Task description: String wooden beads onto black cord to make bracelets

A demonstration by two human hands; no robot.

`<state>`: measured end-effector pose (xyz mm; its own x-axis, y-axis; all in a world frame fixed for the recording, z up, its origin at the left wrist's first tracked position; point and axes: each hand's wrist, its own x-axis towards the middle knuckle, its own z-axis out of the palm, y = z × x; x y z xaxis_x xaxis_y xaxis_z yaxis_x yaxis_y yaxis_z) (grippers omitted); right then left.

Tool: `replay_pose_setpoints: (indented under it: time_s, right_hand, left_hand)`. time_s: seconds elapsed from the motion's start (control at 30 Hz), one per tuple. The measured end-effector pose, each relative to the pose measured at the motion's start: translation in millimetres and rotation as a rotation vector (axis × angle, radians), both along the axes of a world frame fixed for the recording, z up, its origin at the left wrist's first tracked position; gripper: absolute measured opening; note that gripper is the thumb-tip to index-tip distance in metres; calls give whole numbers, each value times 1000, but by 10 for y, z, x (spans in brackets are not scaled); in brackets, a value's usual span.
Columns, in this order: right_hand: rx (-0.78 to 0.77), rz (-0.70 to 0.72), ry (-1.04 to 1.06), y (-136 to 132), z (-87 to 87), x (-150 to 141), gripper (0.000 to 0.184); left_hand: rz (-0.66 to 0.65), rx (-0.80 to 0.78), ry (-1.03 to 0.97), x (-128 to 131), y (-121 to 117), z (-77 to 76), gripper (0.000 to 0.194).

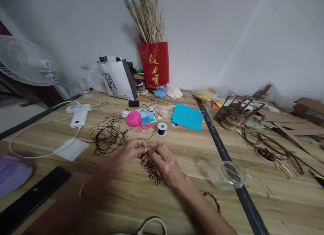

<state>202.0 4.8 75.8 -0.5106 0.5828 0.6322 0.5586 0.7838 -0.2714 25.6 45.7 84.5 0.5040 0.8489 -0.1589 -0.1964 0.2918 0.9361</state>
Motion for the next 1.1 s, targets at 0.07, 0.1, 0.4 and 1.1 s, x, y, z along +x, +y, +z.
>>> replay_pose_setpoints:
  time_s: [0.07, 0.1, 0.4, 1.1]
  right_hand:
    - [8, 1, -12, 11, -25, 10, 23]
    - [14, -2, -18, 15, -36, 15, 23]
    - [10, -33, -59, 12, -61, 16, 21]
    - [-675, -27, 240, 71, 114, 46, 11]
  left_hand:
    - [-3, 5, -4, -2, -3, 6, 26]
    - [-7, 6, -4, -3, -4, 7, 26]
    - [4, 12, 32, -2, 8, -37, 29]
    - [-35, 940, 707, -82, -50, 51, 48]
